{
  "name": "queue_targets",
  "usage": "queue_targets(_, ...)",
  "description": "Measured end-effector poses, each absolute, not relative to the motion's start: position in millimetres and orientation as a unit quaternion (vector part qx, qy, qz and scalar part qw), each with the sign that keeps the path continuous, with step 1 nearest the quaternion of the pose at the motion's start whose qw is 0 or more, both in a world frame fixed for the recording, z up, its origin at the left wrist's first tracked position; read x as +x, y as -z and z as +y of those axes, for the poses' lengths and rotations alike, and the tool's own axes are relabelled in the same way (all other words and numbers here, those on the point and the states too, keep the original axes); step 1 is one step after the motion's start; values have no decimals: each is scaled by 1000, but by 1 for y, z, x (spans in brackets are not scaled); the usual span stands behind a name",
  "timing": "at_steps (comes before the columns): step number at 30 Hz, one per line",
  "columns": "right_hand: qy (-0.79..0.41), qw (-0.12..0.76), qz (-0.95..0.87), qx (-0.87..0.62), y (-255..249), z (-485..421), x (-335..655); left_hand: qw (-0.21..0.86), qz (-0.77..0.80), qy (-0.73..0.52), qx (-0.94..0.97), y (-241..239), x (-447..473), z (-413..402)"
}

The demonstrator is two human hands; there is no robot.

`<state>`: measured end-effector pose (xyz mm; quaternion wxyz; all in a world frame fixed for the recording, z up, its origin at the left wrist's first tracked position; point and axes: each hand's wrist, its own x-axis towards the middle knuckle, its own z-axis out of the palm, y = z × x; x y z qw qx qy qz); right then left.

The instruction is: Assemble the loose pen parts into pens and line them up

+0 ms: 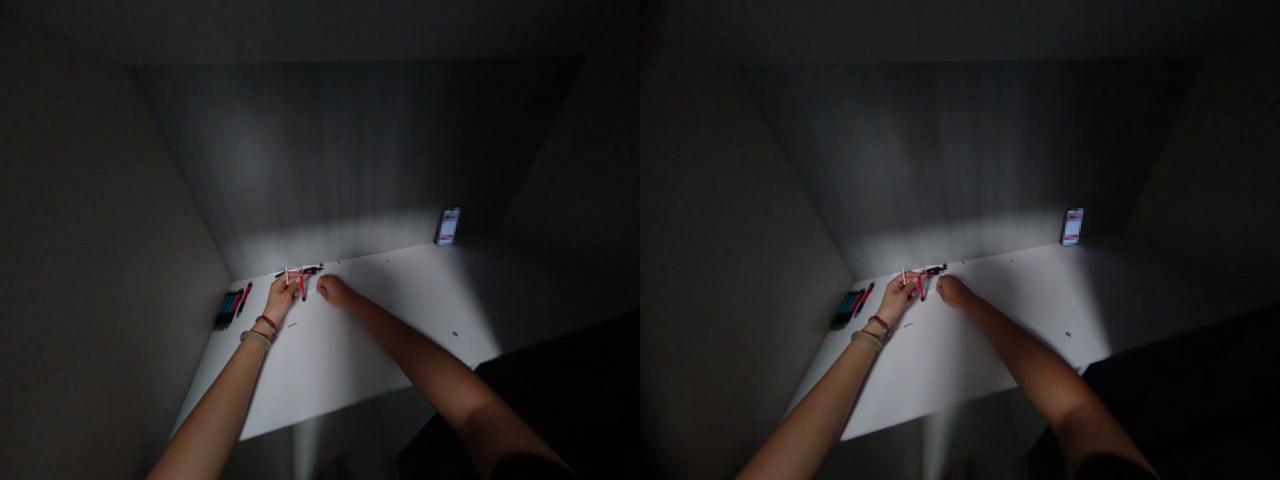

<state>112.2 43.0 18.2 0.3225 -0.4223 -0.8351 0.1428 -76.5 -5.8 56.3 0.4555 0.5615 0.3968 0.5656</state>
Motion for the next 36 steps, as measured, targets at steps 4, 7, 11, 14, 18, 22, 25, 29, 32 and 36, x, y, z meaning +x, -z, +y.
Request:
queue_targets(4, -280, 383, -777, -414, -24, 46, 114, 472, 380, -562, 563, -52, -74, -5)
queue_targets(7, -312, 407, -761, -398, -29, 45, 114, 478, 379, -558, 562, -50, -72, -5)
queue_targets(11, -252, 436, -769, -395, -33, 45, 112, 488, 379, -560, 552, -48, -74, -3)
queue_targets(14, -245, 453, -759, -399, -32, 46, 110, 492, 373, -559, 553, -44, -75, 0)
queue_targets(18, -297, 466, -731, -399, -29, 48, 109, 493, 372, -552, 561, -42, -73, 1)
queue_targets(22, -333, 500, -704, -380, -33, 48, 110, 494, 375, -546, 564, -45, -70, -1)
queue_targets(25, -323, 525, -704, -351, -42, 42, 110, 502, 372, -538, 566, -48, -67, -4)
queue_targets(29, -297, 510, -729, -345, -52, 32, 109, 509, 363, -530, 573, -51, -64, -7)
queue_targets(32, -288, 489, -750, -341, -54, 27, 106, 508, 367, -531, 570, -52, -63, -8)
queue_targets(36, -280, 471, -767, -335, -53, 25, 106, 508, 369, -533, 567, -54, -64, -9)
